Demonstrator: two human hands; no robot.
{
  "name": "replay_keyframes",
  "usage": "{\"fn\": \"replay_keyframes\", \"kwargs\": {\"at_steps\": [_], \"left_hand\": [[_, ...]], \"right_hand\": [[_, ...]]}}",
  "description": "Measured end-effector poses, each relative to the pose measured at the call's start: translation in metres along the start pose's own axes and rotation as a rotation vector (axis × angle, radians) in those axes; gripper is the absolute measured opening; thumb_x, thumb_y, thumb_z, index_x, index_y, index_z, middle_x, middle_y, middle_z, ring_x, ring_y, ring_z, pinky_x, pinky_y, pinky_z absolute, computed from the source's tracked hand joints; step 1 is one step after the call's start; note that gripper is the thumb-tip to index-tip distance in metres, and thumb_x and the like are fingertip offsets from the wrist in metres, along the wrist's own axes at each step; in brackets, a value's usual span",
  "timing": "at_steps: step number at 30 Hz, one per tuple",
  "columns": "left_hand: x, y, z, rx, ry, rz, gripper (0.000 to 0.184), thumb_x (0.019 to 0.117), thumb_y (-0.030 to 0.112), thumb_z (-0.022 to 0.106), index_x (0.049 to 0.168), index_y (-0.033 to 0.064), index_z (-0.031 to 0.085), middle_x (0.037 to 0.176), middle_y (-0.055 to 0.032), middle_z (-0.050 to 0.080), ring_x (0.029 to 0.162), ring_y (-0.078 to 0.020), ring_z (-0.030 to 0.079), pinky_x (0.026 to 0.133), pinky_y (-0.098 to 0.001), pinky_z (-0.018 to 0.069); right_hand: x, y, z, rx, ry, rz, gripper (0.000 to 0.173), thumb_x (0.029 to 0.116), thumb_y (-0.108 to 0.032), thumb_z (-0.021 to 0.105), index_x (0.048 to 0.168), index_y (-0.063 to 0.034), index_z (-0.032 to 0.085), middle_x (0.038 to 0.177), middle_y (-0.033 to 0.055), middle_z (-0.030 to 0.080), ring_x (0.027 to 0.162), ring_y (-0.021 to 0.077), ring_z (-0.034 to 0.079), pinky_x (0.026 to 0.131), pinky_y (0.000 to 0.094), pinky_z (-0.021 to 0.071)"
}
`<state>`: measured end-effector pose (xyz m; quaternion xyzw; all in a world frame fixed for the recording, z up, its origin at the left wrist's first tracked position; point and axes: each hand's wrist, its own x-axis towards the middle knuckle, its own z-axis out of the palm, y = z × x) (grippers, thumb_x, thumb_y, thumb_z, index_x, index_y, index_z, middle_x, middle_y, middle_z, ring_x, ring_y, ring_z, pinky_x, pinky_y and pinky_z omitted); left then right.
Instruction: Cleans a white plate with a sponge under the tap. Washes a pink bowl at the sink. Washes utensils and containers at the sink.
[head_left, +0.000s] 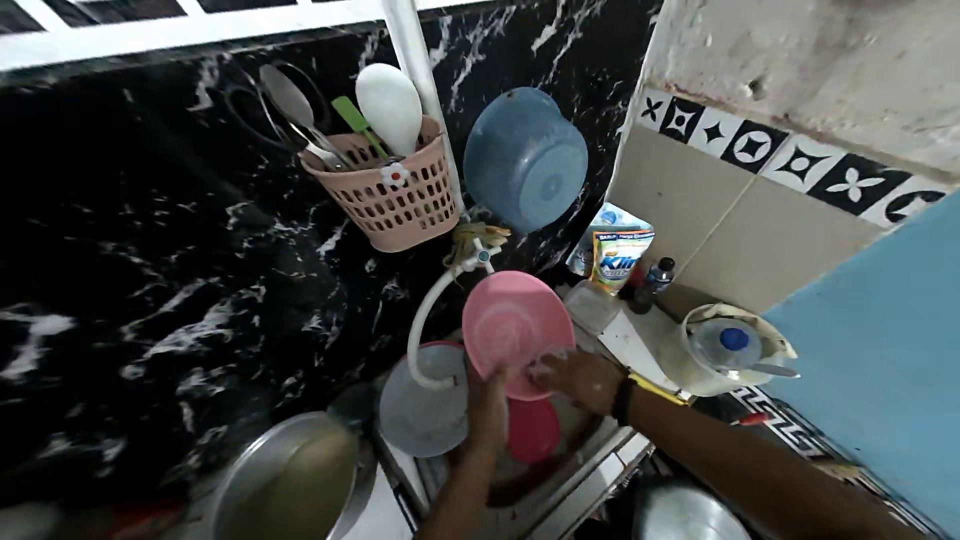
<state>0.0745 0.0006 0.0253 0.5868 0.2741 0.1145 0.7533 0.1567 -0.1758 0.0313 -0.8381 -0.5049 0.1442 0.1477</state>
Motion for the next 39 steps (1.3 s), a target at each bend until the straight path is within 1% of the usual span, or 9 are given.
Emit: {"fn": "replay_keyframes", "kwargs": {"at_steps": [3,8,12,16,20,27,31,36,39], "left_hand": [[-0.003,0.004,0.008,0.026,-0.033,0.021,0.064,0.0984,0.013,0.055,0.156,0.0025,0.027,0.130,-0.0197,0.058,0.107,-0.0206,0.064,0.087,-0.0373,0.0564],[0.007,0.000,-0.008,-0.011,-0.018,-0.001,0.062,0.1054,0.023,0.049,0.160,0.0087,0.024,0.152,-0.0185,0.045,0.131,-0.0242,0.054,0.104,-0.0432,0.0503],[-0.001,-0.017,0.006,-0.018,0.001,-0.010,0.059,0.1002,0.014,0.054,0.152,-0.0003,0.032,0.126,-0.0199,0.060,0.105,-0.0208,0.064,0.087,-0.0377,0.0565],[0.013,0.008,-0.028,0.199,-0.123,0.009,0.050,0.1037,0.018,0.049,0.150,0.0015,0.042,0.138,-0.0173,0.058,0.121,-0.0180,0.061,0.101,-0.0367,0.0527],[0.017,0.021,-0.039,0.380,-0.276,-0.005,0.047,0.1016,0.021,0.053,0.146,0.0043,0.050,0.135,-0.0124,0.061,0.120,-0.0146,0.061,0.101,-0.0340,0.0520],[0.017,0.009,-0.010,0.057,0.003,0.031,0.054,0.1088,0.026,0.041,0.158,0.0048,0.030,0.155,-0.0184,0.042,0.138,-0.0213,0.048,0.112,-0.0388,0.0433],[0.009,-0.011,0.000,0.095,-0.027,0.037,0.062,0.1105,0.037,0.037,0.162,0.0059,0.020,0.162,-0.0195,0.031,0.145,-0.0240,0.039,0.117,-0.0421,0.0365],[0.010,-0.012,-0.027,0.157,-0.090,0.111,0.064,0.1096,0.038,0.033,0.162,0.0039,0.020,0.167,-0.0180,0.021,0.152,-0.0216,0.027,0.123,-0.0398,0.0263],[0.000,-0.009,-0.022,0.208,-0.174,0.048,0.062,0.1094,0.036,0.034,0.161,0.0027,0.022,0.166,-0.0175,0.025,0.151,-0.0200,0.029,0.123,-0.0385,0.0272]], "right_hand": [[0.005,-0.032,0.012,0.150,0.102,0.006,0.045,0.0963,-0.010,0.067,0.141,-0.0125,0.062,0.146,0.0229,0.056,0.121,0.0471,0.063,0.094,0.0642,0.0536],[-0.002,0.002,0.001,-0.013,-0.099,0.120,0.050,0.0999,-0.001,0.055,0.148,-0.0140,0.055,0.156,0.0228,0.045,0.138,0.0509,0.047,0.105,0.0689,0.0434],[0.001,-0.035,0.014,0.126,-0.021,0.085,0.054,0.0937,-0.006,0.068,0.146,-0.0128,0.057,0.151,0.0230,0.051,0.125,0.0484,0.060,0.097,0.0659,0.0509],[-0.008,0.027,0.003,-0.159,-0.122,0.117,0.055,0.0999,-0.009,0.059,0.153,-0.0122,0.048,0.164,0.0207,0.035,0.149,0.0499,0.032,0.117,0.0697,0.0298],[0.013,0.057,-0.023,-0.387,-0.201,-0.032,0.094,0.0769,-0.003,0.080,0.160,-0.0075,0.036,0.171,0.0178,0.016,0.158,0.0408,0.009,0.127,0.0608,0.0082],[0.001,-0.044,0.014,0.146,-0.125,0.210,0.082,0.0892,-0.038,0.077,0.157,-0.0101,0.041,0.164,0.0228,0.032,0.147,0.0444,0.038,0.113,0.0633,0.0394],[0.021,-0.067,0.028,0.795,0.205,0.137,0.052,0.0978,-0.010,0.063,0.146,0.0021,0.051,0.142,0.0208,0.058,0.129,0.0248,0.059,0.113,0.0408,0.0469],[0.009,-0.007,0.010,0.076,-0.189,0.269,0.052,0.0997,-0.008,0.057,0.152,-0.0108,0.051,0.161,0.0190,0.040,0.141,0.0457,0.046,0.112,0.0646,0.0395],[0.030,0.016,-0.015,-0.087,-0.041,0.325,0.056,0.1035,-0.007,0.047,0.159,-0.0106,0.039,0.167,0.0173,0.029,0.149,0.0448,0.035,0.118,0.0619,0.0341]]}}
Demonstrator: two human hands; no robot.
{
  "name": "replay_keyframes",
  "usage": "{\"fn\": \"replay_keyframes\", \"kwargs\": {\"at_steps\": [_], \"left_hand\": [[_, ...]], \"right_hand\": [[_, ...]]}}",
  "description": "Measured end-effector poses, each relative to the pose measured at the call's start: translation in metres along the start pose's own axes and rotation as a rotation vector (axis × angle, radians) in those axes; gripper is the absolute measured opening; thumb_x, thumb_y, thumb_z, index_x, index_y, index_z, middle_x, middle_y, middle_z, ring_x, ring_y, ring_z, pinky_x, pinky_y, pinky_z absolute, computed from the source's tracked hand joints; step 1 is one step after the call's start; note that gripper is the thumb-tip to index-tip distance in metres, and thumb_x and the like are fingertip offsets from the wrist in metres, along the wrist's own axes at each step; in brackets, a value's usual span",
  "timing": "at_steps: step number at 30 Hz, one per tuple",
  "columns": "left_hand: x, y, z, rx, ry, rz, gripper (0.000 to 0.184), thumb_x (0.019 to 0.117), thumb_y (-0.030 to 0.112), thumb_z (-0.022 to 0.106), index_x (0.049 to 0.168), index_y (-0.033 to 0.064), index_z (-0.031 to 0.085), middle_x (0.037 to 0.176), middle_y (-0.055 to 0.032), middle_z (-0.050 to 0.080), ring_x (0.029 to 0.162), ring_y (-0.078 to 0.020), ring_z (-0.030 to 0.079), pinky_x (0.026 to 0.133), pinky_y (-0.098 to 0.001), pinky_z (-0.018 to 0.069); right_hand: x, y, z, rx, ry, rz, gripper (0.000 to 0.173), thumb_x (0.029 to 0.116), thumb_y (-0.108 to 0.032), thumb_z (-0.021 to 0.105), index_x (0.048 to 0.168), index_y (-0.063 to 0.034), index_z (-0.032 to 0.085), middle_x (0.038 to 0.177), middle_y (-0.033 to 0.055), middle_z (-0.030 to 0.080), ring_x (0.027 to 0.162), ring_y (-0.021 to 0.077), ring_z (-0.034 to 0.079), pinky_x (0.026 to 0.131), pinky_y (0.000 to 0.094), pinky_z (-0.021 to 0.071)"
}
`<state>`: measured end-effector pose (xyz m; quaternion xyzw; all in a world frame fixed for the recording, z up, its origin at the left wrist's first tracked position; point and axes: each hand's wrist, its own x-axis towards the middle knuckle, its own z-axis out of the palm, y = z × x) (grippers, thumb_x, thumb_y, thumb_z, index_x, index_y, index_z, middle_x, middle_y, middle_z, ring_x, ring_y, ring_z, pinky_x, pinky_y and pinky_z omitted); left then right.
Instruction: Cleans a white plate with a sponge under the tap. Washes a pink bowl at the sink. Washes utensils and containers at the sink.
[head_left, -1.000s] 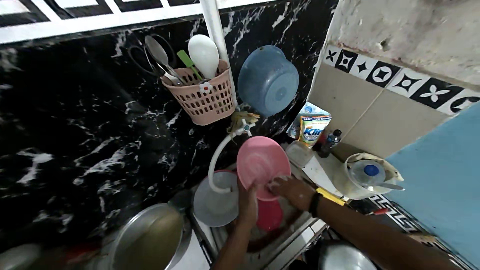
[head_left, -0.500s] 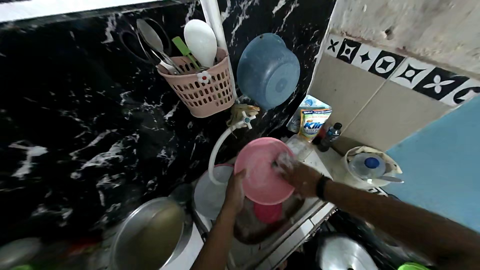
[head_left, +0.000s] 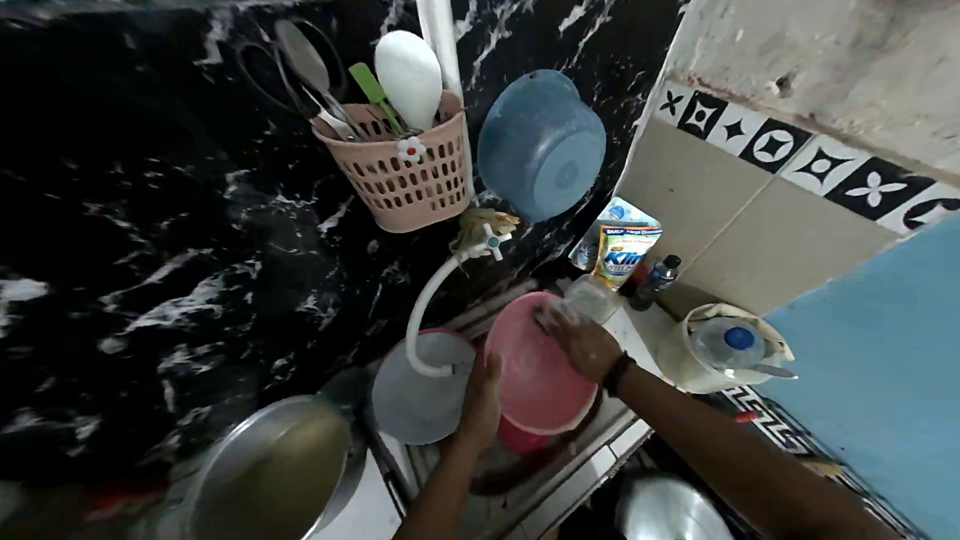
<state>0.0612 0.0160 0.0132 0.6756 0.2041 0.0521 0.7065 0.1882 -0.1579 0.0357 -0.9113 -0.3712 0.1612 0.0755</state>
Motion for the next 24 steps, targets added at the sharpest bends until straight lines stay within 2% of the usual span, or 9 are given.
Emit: {"fn": "replay_keyframes", "kwargs": {"at_steps": [3,5,7,10,12,15,18,21,24], "left_hand": [[0.000,-0.005,0.007,0.005,-0.037,-0.009,0.062,0.1087,0.038,0.031,0.158,0.0009,0.027,0.158,-0.0183,0.037,0.143,-0.0191,0.040,0.117,-0.0371,0.0365],[0.005,-0.006,0.004,-0.004,-0.001,-0.009,0.063,0.1103,0.045,0.023,0.156,0.0026,0.032,0.152,-0.0161,0.045,0.135,-0.0171,0.049,0.111,-0.0359,0.0438],[0.004,-0.002,-0.003,-0.014,-0.007,-0.064,0.064,0.1111,0.045,0.018,0.161,0.0050,0.023,0.161,-0.0166,0.034,0.145,-0.0194,0.040,0.118,-0.0394,0.0367],[-0.005,-0.006,0.001,-0.016,-0.027,-0.047,0.062,0.1109,0.043,0.019,0.156,0.0024,0.031,0.152,-0.0160,0.045,0.136,-0.0175,0.048,0.113,-0.0367,0.0421],[-0.008,-0.002,0.006,-0.024,-0.065,-0.016,0.061,0.1111,0.040,0.021,0.159,0.0022,0.028,0.159,-0.0156,0.037,0.144,-0.0173,0.040,0.118,-0.0357,0.0347],[-0.012,0.000,0.004,-0.013,-0.039,0.013,0.059,0.1107,0.036,0.027,0.160,0.0027,0.026,0.163,-0.0149,0.031,0.148,-0.0165,0.034,0.121,-0.0356,0.0313],[-0.008,0.006,-0.007,0.013,-0.008,0.044,0.058,0.1100,0.032,0.031,0.159,0.0010,0.027,0.162,-0.0181,0.033,0.147,-0.0188,0.036,0.120,-0.0363,0.0323],[-0.009,0.010,-0.013,0.041,-0.034,0.028,0.059,0.1079,0.033,0.036,0.159,0.0027,0.029,0.160,-0.0172,0.036,0.145,-0.0181,0.039,0.118,-0.0362,0.0351],[-0.003,0.009,-0.006,0.112,-0.110,0.055,0.063,0.0958,0.017,0.054,0.155,0.0056,0.037,0.150,-0.0129,0.049,0.132,-0.0147,0.053,0.109,-0.0345,0.0473]], "right_hand": [[0.003,-0.039,0.008,0.283,0.189,-0.142,0.052,0.0959,-0.010,0.064,0.147,-0.0057,0.055,0.157,0.0219,0.045,0.139,0.0403,0.051,0.112,0.0543,0.0450],[-0.004,-0.064,0.022,0.577,0.233,-0.259,0.039,0.0933,-0.012,0.069,0.130,-0.0009,0.066,0.139,0.0199,0.060,0.125,0.0297,0.062,0.107,0.0433,0.0516],[-0.010,-0.064,0.030,0.781,0.184,-0.397,0.029,0.0910,-0.005,0.070,0.119,0.0035,0.070,0.125,0.0211,0.067,0.116,0.0268,0.065,0.103,0.0399,0.0531],[-0.013,-0.060,0.022,0.640,0.334,-0.478,0.017,0.0905,-0.004,0.069,0.106,0.0015,0.074,0.125,0.0200,0.068,0.114,0.0282,0.067,0.099,0.0415,0.0563],[-0.006,-0.049,0.002,0.307,0.522,-0.493,0.020,0.0925,-0.008,0.070,0.111,-0.0024,0.076,0.132,0.0223,0.066,0.119,0.0388,0.067,0.098,0.0539,0.0563],[0.016,0.000,-0.006,-0.058,0.732,-0.402,0.025,0.0989,-0.015,0.062,0.121,-0.0117,0.074,0.130,0.0172,0.069,0.120,0.0383,0.067,0.100,0.0555,0.0554],[0.011,0.042,-0.012,0.273,0.706,-0.091,0.026,0.0939,-0.007,0.060,0.114,-0.0060,0.075,0.127,0.0152,0.070,0.124,0.0313,0.063,0.106,0.0497,0.0513],[0.000,0.048,-0.023,0.927,0.767,0.146,0.025,0.0981,-0.003,0.049,0.110,0.0003,0.071,0.116,0.0124,0.070,0.107,0.0175,0.066,0.094,0.0368,0.0556],[-0.004,0.021,-0.021,0.918,0.673,-0.134,0.030,0.0984,-0.002,0.049,0.121,0.0032,0.068,0.127,0.0155,0.067,0.118,0.0184,0.064,0.103,0.0357,0.0534]]}}
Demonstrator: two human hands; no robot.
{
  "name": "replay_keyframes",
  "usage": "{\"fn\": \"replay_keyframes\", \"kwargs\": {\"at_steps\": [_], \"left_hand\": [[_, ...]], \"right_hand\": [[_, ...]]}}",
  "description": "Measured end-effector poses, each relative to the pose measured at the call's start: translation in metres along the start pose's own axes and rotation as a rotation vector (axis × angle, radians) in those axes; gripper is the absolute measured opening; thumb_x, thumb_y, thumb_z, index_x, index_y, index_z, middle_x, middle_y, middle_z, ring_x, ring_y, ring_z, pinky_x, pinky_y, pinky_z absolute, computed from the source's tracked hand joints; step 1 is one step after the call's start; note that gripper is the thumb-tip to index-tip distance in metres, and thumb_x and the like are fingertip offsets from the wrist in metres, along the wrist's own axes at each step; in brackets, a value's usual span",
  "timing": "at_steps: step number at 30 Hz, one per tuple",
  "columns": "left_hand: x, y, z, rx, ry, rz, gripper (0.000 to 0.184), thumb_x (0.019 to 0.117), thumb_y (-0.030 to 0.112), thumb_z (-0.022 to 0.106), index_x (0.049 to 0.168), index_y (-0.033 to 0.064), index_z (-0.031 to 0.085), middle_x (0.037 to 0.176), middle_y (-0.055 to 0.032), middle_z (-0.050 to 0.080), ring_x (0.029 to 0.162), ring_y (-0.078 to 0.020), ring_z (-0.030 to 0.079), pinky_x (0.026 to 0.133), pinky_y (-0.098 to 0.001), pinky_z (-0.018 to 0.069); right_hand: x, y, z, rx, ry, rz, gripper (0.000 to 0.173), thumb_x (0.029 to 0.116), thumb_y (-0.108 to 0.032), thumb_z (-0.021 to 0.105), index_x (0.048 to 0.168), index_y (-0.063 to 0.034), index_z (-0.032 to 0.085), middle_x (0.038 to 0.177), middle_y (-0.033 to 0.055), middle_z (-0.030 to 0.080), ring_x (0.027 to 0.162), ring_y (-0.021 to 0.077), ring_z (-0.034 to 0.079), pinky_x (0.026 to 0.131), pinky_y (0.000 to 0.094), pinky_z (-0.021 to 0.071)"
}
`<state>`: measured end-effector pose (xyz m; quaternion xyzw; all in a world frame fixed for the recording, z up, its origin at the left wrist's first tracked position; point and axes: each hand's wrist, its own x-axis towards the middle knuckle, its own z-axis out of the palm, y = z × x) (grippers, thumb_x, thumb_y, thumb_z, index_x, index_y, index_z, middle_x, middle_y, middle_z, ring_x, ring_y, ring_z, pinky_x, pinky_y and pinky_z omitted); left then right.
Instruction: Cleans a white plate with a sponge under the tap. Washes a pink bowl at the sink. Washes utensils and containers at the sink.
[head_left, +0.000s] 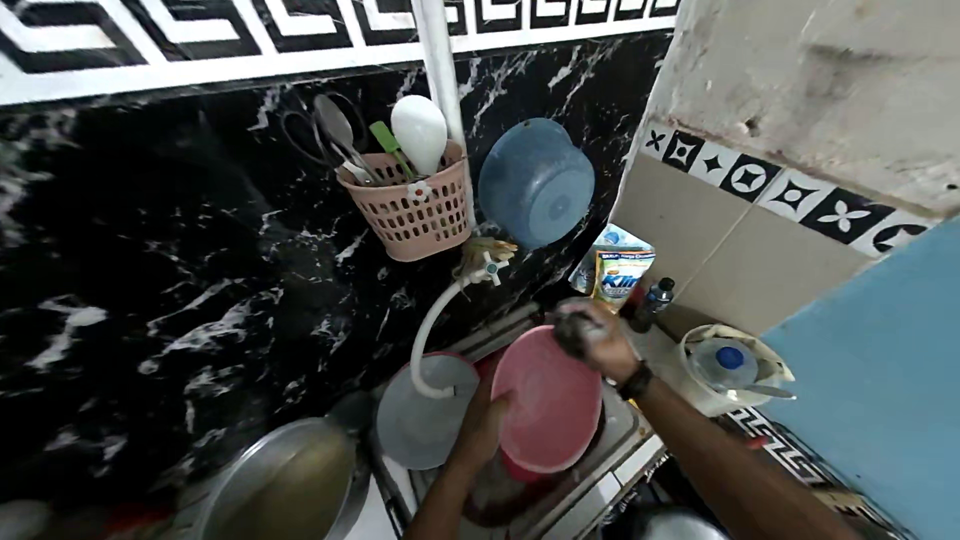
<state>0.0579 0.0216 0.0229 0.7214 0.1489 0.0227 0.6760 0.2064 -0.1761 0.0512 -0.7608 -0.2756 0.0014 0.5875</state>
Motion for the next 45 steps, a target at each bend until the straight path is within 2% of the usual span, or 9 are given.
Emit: {"fn": "replay_keyframes", "kwargs": {"at_steps": [5,7,13,22,25,28,33,38,45], "left_hand": [[0.005,0.000,0.010,0.131,-0.068,0.002,0.061,0.0882,0.008,0.058,0.147,-0.0014,0.044,0.141,-0.0171,0.055,0.126,-0.0177,0.056,0.105,-0.0370,0.0493],[-0.002,0.004,0.007,0.093,-0.053,-0.010,0.069,0.0871,0.005,0.057,0.153,0.0010,0.039,0.147,-0.0165,0.051,0.130,-0.0166,0.054,0.107,-0.0358,0.0484],[-0.007,0.002,-0.001,-0.102,0.162,0.186,0.074,0.0860,0.008,0.051,0.157,0.0012,0.031,0.152,-0.0152,0.046,0.132,-0.0128,0.052,0.107,-0.0305,0.0477],[0.018,-0.032,0.041,-0.283,0.390,0.173,0.076,0.0946,0.022,0.049,0.162,0.0072,0.017,0.161,-0.0184,0.031,0.143,-0.0248,0.041,0.114,-0.0428,0.0399],[0.012,-0.031,0.035,-0.073,0.303,-0.019,0.063,0.1081,0.033,0.044,0.160,0.0027,0.026,0.157,-0.0220,0.039,0.143,-0.0278,0.044,0.117,-0.0464,0.0382],[0.007,-0.023,0.024,0.065,0.134,-0.194,0.054,0.1112,0.042,0.036,0.147,0.0021,0.046,0.127,-0.0216,0.064,0.105,-0.0301,0.071,0.088,-0.0496,0.0611],[0.009,0.002,0.020,-0.687,-0.074,-0.332,0.098,0.0963,0.079,0.014,0.154,0.0020,0.032,0.137,-0.0245,0.058,0.116,-0.0358,0.065,0.095,-0.0499,0.0568],[0.023,0.021,0.019,-0.674,0.243,-0.173,0.027,0.1071,0.018,0.040,0.112,0.0020,0.062,0.094,-0.0082,0.069,0.084,-0.0149,0.068,0.073,-0.0337,0.0583],[0.030,0.019,0.015,-0.752,0.192,-0.183,0.031,0.1081,0.017,0.045,0.132,0.0003,0.056,0.115,-0.0145,0.068,0.102,-0.0218,0.068,0.088,-0.0417,0.0579]], "right_hand": [[-0.024,-0.031,0.050,-0.625,-0.414,-0.411,0.036,0.0943,-0.014,0.067,0.131,-0.0125,0.070,0.145,0.0130,0.060,0.140,0.0373,0.051,0.116,0.0589,0.0397],[-0.020,-0.007,0.038,-0.689,-0.245,-0.479,0.035,0.0942,-0.014,0.066,0.128,-0.0112,0.072,0.139,0.0145,0.065,0.133,0.0377,0.058,0.110,0.0594,0.0462],[-0.035,0.031,0.018,-0.329,0.046,0.263,0.058,0.1048,-0.024,0.053,0.154,0.0019,0.038,0.150,0.0222,0.051,0.138,0.0295,0.053,0.117,0.0432,0.0428],[-0.086,0.004,0.067,0.365,0.103,0.899,0.039,0.1075,-0.031,0.054,0.128,0.0010,0.063,0.112,0.0150,0.069,0.098,0.0203,0.067,0.090,0.0401,0.0556],[-0.099,0.015,0.058,0.323,0.128,0.901,0.035,0.1050,-0.030,0.059,0.119,0.0011,0.067,0.106,0.0146,0.070,0.095,0.0213,0.067,0.088,0.0420,0.0556],[-0.106,0.021,0.037,0.130,0.296,0.800,0.028,0.1009,-0.026,0.065,0.112,-0.0002,0.070,0.096,0.0125,0.072,0.087,0.0209,0.069,0.084,0.0430,0.0574],[-0.123,0.037,0.028,-0.211,0.464,0.312,0.047,0.0938,-0.014,0.071,0.133,0.0101,0.060,0.119,0.0233,0.071,0.111,0.0297,0.070,0.103,0.0460,0.0550],[-0.144,0.055,0.012,-0.516,0.236,0.174,0.053,0.0832,-0.008,0.074,0.132,0.0106,0.062,0.121,0.0302,0.069,0.111,0.0442,0.069,0.100,0.0585,0.0534],[-0.122,0.059,-0.019,-0.223,0.275,0.371,0.043,0.0940,-0.014,0.071,0.133,0.0005,0.061,0.121,0.0161,0.070,0.105,0.0225,0.070,0.091,0.0411,0.0599]]}}
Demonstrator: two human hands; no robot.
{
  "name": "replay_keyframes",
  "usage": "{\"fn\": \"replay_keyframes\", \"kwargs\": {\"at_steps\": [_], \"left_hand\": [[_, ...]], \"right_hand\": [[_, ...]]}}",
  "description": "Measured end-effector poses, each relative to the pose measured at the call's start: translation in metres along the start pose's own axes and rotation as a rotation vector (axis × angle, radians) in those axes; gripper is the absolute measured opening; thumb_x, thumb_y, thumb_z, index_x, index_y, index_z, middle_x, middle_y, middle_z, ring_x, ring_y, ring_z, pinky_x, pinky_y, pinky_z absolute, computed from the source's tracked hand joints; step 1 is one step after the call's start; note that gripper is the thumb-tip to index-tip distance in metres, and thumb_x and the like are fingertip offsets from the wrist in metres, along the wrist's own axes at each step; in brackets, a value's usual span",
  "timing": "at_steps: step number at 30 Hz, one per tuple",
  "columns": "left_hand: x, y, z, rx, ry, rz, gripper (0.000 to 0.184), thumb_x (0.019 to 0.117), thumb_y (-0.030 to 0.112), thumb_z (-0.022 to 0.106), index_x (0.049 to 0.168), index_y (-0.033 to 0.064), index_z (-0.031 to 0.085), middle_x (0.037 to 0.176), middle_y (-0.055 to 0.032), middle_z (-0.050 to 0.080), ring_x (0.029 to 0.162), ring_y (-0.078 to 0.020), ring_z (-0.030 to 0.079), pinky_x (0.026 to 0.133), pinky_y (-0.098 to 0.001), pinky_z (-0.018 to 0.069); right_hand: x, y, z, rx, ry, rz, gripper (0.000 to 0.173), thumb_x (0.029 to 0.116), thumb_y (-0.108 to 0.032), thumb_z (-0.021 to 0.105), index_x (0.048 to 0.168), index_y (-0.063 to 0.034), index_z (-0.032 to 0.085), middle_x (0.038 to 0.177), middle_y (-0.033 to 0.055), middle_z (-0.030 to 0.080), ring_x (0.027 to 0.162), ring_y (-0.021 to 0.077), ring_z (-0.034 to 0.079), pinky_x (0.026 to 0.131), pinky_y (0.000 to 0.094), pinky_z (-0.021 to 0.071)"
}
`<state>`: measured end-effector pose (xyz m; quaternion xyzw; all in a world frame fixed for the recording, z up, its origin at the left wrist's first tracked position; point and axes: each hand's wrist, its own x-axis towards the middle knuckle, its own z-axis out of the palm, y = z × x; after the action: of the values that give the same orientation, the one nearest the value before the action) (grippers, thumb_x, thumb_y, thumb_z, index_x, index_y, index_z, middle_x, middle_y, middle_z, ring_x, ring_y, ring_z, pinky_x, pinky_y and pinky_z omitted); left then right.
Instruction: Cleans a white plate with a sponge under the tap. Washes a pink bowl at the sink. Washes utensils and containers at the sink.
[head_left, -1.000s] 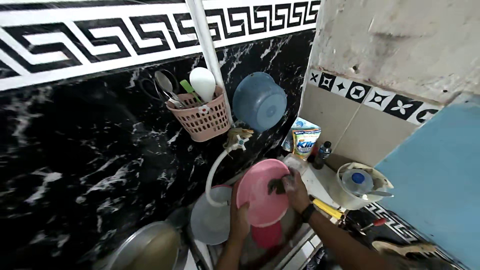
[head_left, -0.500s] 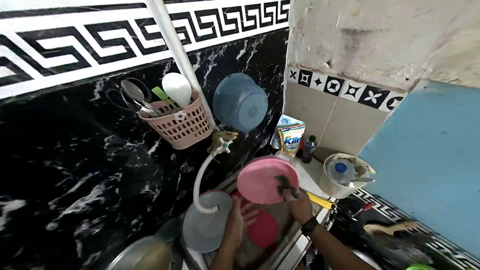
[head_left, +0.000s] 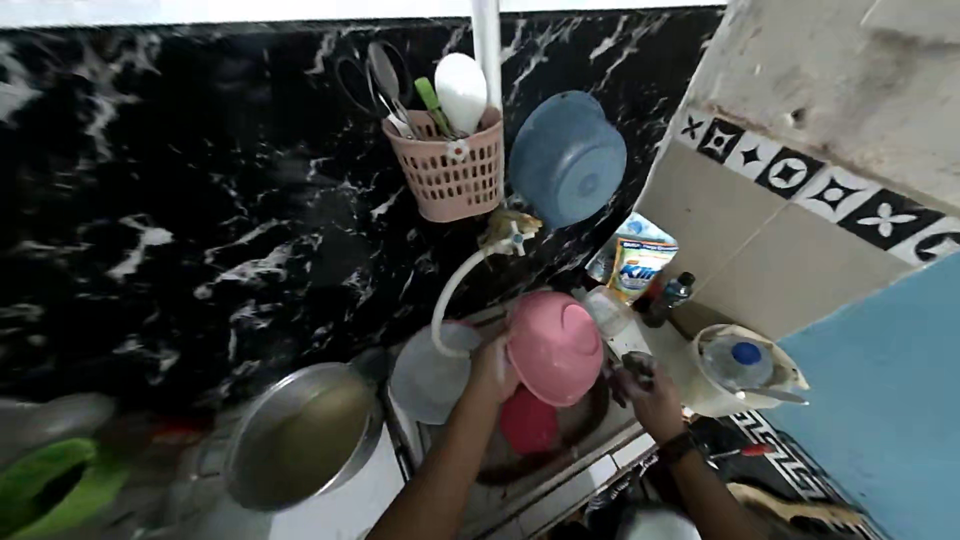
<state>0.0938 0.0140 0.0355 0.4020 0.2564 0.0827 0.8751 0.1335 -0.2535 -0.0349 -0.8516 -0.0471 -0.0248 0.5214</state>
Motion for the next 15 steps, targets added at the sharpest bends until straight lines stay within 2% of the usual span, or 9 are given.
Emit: {"fn": "replay_keyframes", "kwargs": {"at_steps": [3,5,7,8,9,10,11,13,15], "left_hand": [[-0.003,-0.014,-0.002,0.097,-0.008,0.045,0.036,0.1102,0.018,0.041,0.140,0.0005,0.052,0.123,-0.0151,0.066,0.108,-0.0211,0.067,0.093,-0.0410,0.0570],[-0.008,-0.025,0.001,0.209,-0.018,0.084,0.039,0.1106,0.019,0.041,0.143,0.0011,0.050,0.132,-0.0144,0.062,0.117,-0.0186,0.063,0.100,-0.0388,0.0535],[-0.014,-0.038,0.006,0.335,-0.020,0.131,0.041,0.1099,0.022,0.044,0.145,0.0010,0.051,0.138,-0.0146,0.060,0.123,-0.0172,0.060,0.105,-0.0377,0.0505],[-0.019,-0.043,0.008,0.401,-0.030,0.167,0.042,0.1095,0.022,0.045,0.145,-0.0006,0.050,0.139,-0.0157,0.059,0.123,-0.0168,0.059,0.106,-0.0368,0.0494],[-0.024,-0.046,0.009,0.467,-0.039,0.209,0.042,0.1091,0.019,0.044,0.144,-0.0029,0.050,0.136,-0.0173,0.060,0.120,-0.0166,0.060,0.104,-0.0357,0.0501],[-0.030,-0.048,0.008,0.527,-0.056,0.252,0.041,0.1077,0.014,0.043,0.143,-0.0055,0.049,0.134,-0.0190,0.059,0.117,-0.0160,0.060,0.102,-0.0341,0.0506],[-0.032,-0.047,0.005,0.581,-0.073,0.307,0.040,0.1049,0.010,0.042,0.141,-0.0075,0.050,0.131,-0.0195,0.060,0.115,-0.0149,0.061,0.100,-0.0323,0.0509],[-0.035,-0.040,0.001,0.716,-0.065,0.387,0.035,0.1068,0.012,0.043,0.129,-0.0073,0.061,0.120,-0.0174,0.067,0.109,-0.0141,0.064,0.099,-0.0333,0.0521],[-0.037,-0.036,-0.003,0.815,-0.065,0.428,0.034,0.1081,0.018,0.043,0.119,-0.0047,0.067,0.107,-0.0134,0.069,0.099,-0.0127,0.065,0.092,-0.0332,0.0534]], "right_hand": [[0.002,-0.044,0.003,0.620,0.120,0.262,0.035,0.1029,-0.012,0.056,0.135,0.0025,0.057,0.115,0.0127,0.071,0.096,0.0175,0.070,0.081,0.0352,0.0602],[-0.006,-0.074,0.011,0.775,0.045,0.174,0.041,0.1074,-0.021,0.043,0.141,0.0018,0.052,0.124,0.0127,0.068,0.105,0.0184,0.068,0.086,0.0373,0.0599],[-0.017,-0.088,0.029,0.636,-0.096,-0.100,0.052,0.1069,-0.031,0.038,0.142,0.0059,0.051,0.134,0.0147,0.064,0.119,0.0189,0.064,0.099,0.0375,0.0561],[-0.023,-0.090,0.042,0.465,-0.148,-0.272,0.052,0.1069,-0.031,0.038,0.136,0.0076,0.056,0.135,0.0152,0.064,0.125,0.0186,0.060,0.108,0.0369,0.0509],[-0.027,-0.085,0.056,0.247,-0.176,-0.441,0.047,0.1057,-0.029,0.043,0.130,0.0038,0.066,0.137,0.0158,0.064,0.133,0.0233,0.056,0.117,0.0428,0.0429],[-0.027,-0.080,0.067,0.038,-0.183,-0.584,0.042,0.1031,-0.031,0.048,0.125,-0.0048,0.073,0.137,0.0142,0.066,0.136,0.0292,0.055,0.119,0.0529,0.0382],[-0.021,-0.079,0.072,-0.097,-0.199,-0.672,0.040,0.1017,-0.033,0.050,0.124,-0.0119,0.075,0.136,0.0114,0.067,0.135,0.0308,0.057,0.117,0.0581,0.0380],[0.000,-0.085,0.073,-0.069,-0.168,-0.660,0.032,0.0993,-0.020,0.056,0.123,-0.0089,0.075,0.135,0.0136,0.067,0.131,0.0288,0.060,0.114,0.0515,0.0453],[0.025,-0.093,0.072,0.059,-0.074,-0.558,0.031,0.0952,-0.011,0.062,0.123,-0.0007,0.070,0.140,0.0214,0.060,0.133,0.0307,0.057,0.112,0.0443,0.0486]]}}
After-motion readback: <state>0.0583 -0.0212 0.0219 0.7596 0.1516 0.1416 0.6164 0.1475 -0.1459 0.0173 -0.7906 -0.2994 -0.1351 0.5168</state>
